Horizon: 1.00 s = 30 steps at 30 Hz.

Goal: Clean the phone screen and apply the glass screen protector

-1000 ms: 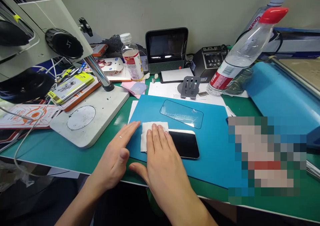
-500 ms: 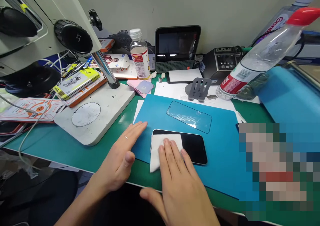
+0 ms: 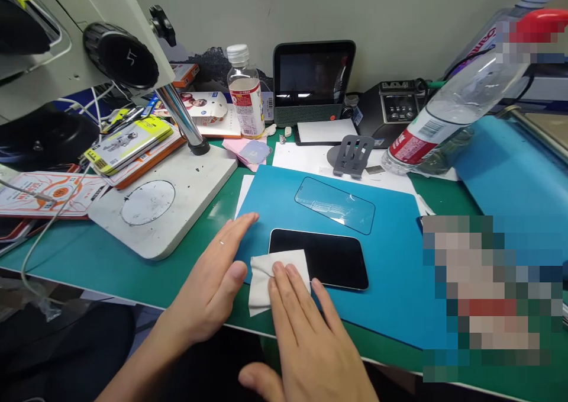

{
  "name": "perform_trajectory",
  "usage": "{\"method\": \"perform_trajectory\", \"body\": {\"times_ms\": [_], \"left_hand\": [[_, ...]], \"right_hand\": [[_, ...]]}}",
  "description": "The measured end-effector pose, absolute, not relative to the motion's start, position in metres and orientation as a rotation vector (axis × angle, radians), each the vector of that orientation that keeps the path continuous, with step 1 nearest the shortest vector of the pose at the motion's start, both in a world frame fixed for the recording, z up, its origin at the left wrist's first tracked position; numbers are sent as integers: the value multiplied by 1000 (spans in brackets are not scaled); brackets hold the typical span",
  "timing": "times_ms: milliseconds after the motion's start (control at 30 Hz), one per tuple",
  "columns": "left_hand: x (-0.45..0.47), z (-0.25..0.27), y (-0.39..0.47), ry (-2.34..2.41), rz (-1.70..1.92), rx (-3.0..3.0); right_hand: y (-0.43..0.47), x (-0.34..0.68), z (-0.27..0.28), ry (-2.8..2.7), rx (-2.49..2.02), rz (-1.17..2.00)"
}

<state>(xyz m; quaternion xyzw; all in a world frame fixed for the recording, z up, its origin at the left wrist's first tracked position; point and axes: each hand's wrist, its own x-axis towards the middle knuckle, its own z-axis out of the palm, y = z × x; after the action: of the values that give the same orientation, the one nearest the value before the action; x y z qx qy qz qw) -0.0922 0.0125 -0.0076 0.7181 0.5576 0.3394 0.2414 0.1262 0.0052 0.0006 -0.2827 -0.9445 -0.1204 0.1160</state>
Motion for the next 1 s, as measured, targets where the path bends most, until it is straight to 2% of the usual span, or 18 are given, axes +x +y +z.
{"method": "perform_trajectory", "body": {"times_ms": [667, 1000], "left_hand": [[-87, -7, 18, 1670, 609, 2185], [-93, -10, 16, 1550, 674, 2207]], "right_hand": [[26, 120, -3, -2806, -984, -508], [43, 85, 2, -2780, -1170, -410]]}}
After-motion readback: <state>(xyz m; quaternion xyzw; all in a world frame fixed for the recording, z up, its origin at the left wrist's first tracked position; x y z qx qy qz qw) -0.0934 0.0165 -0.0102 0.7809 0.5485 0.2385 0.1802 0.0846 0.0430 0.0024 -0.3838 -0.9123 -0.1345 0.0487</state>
